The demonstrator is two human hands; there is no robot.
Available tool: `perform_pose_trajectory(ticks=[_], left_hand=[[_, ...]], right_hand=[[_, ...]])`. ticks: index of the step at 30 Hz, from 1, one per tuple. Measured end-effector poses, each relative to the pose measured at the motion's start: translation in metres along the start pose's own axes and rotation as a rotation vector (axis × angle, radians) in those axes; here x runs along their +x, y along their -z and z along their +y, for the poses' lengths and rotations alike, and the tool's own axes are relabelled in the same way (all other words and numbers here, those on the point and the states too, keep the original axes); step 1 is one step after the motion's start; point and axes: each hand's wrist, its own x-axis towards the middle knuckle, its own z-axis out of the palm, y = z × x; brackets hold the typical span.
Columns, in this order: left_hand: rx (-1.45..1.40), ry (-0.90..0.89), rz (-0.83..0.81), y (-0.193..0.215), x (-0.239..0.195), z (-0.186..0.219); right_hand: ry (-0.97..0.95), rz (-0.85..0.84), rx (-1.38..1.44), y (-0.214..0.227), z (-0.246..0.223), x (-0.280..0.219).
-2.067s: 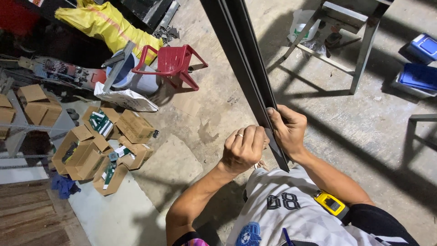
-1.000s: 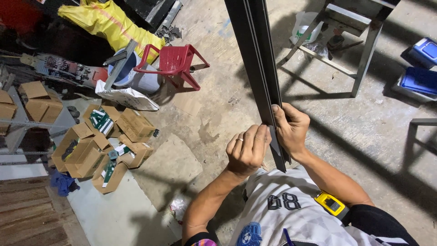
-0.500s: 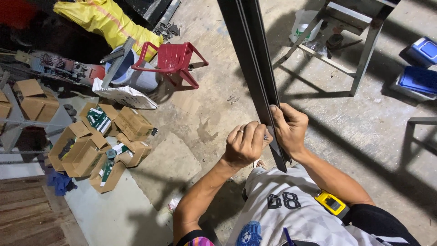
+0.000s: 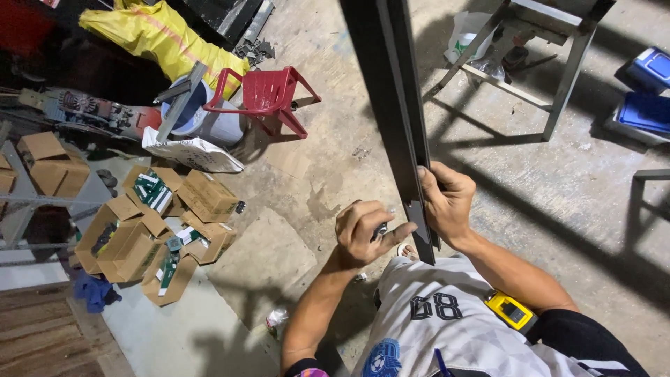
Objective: Handling and inspecting long metal extrusions in a fabrication workshop, including lifting, rotating, and moving the pieces.
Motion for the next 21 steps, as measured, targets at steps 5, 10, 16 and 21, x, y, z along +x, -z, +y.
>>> perform_pose_trajectory(ticks=[5,10,16,21], left_hand=[[0.148,-0.159,0.030,0.003,-0.024,-0.009],[0.047,0.067,0.102,0.023,-0.011,0.002],[0.073,-0.011,0.082,0.041,-0.020,-0.009],[0.082,-0.158,0.034,0.047,-0.017,-0.041]], right_hand=[[0.015,0.046,0.038,-0.022,0.016,-0.016],[-0.029,0.059,0.054,-0.044,0.017,-0.030],[-0.049,0.066,0.059,-0.068,-0.006,-0.031],[-0.121,0.041,0.069,-0.080,-0.012,-0.023]])
